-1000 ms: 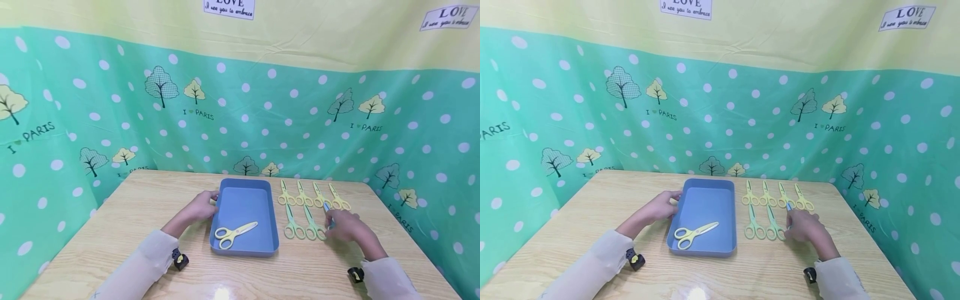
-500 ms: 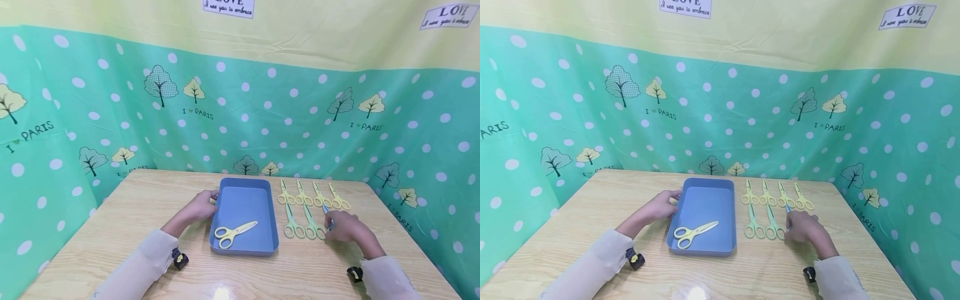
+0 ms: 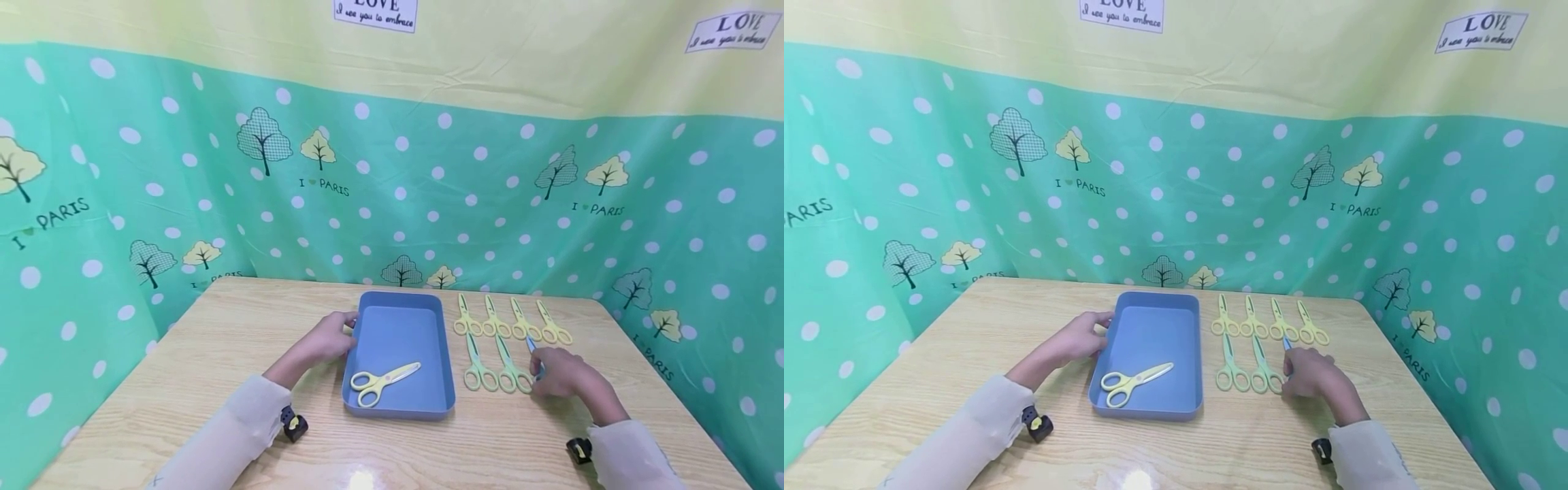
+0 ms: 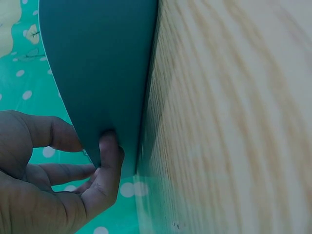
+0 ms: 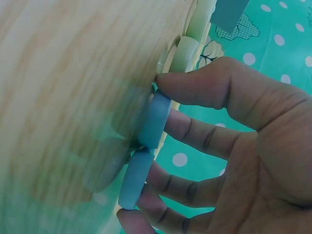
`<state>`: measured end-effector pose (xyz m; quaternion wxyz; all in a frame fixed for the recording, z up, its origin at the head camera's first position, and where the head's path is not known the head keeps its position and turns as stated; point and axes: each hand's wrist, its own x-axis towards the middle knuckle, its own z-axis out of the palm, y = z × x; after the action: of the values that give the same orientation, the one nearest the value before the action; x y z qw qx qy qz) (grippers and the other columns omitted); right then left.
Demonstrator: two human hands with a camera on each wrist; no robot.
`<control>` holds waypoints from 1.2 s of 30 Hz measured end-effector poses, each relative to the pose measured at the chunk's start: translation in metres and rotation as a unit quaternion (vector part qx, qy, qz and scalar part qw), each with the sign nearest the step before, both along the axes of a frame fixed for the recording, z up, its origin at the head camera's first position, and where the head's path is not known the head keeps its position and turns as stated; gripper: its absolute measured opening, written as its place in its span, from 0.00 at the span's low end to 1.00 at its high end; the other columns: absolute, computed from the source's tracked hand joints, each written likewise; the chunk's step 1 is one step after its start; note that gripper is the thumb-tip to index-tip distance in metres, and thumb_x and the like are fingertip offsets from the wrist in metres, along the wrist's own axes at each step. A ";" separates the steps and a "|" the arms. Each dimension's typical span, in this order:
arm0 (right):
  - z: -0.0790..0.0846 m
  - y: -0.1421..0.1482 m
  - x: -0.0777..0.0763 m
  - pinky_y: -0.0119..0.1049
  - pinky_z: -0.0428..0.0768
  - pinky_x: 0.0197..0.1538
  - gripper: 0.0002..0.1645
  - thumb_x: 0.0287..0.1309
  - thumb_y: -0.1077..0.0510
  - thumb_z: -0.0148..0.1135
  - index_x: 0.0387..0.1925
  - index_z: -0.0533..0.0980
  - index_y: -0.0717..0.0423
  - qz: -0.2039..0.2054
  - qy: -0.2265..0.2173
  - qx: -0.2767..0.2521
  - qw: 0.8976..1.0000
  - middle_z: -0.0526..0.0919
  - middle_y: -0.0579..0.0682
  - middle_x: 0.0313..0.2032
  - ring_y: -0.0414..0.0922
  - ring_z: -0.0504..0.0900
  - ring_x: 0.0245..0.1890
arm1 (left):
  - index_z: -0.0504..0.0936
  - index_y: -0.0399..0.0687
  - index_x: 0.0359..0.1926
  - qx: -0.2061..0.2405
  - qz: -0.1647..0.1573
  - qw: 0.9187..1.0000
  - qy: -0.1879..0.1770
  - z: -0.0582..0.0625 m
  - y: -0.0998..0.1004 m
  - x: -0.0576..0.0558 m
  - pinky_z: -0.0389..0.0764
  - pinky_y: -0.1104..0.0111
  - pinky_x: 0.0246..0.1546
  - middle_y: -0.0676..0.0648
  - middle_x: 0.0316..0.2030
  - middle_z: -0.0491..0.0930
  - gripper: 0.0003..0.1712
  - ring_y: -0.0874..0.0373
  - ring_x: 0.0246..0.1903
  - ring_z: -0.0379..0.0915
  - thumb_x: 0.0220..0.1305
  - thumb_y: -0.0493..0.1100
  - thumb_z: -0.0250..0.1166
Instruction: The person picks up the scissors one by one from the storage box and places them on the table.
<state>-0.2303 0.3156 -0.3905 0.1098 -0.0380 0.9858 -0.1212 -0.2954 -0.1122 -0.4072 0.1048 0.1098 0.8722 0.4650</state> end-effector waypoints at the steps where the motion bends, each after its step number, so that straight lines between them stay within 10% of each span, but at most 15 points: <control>1: 0.000 0.000 0.000 0.40 0.64 0.30 0.14 0.39 0.59 0.68 0.31 0.74 0.53 -0.001 -0.002 -0.002 1.000 0.72 0.49 0.25 0.47 0.69 0.27 | 0.65 0.37 0.67 0.000 0.000 1.000 0.000 0.000 0.000 0.000 0.76 0.65 0.22 0.37 0.50 0.73 0.38 0.55 0.25 0.73 0.49 0.26 0.54; 18: 0.011 -0.006 0.003 0.43 0.67 0.32 0.22 0.35 0.58 0.71 0.38 0.75 0.53 0.006 -0.007 0.016 1.000 0.74 0.52 0.33 0.54 0.67 0.34 | 0.65 0.37 0.67 -0.004 0.002 1.000 0.000 0.000 -0.001 0.001 0.76 0.65 0.22 0.37 0.51 0.73 0.38 0.54 0.23 0.73 0.50 0.26 0.54; 36: 0.018 -0.060 0.007 0.63 0.72 0.40 0.35 0.53 0.44 0.65 0.60 0.70 0.55 0.037 0.115 0.020 0.992 0.73 0.64 0.51 0.64 0.70 0.47 | 0.63 0.36 0.68 -0.012 0.006 1.000 0.006 0.001 0.000 0.000 0.74 0.68 0.19 0.37 0.53 0.72 0.40 0.56 0.20 0.69 0.48 0.26 0.54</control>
<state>-0.2231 0.2559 -0.3726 0.0005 -0.0865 0.9919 -0.0926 -0.2952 -0.1121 -0.4066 0.0982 0.1057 0.8790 0.4544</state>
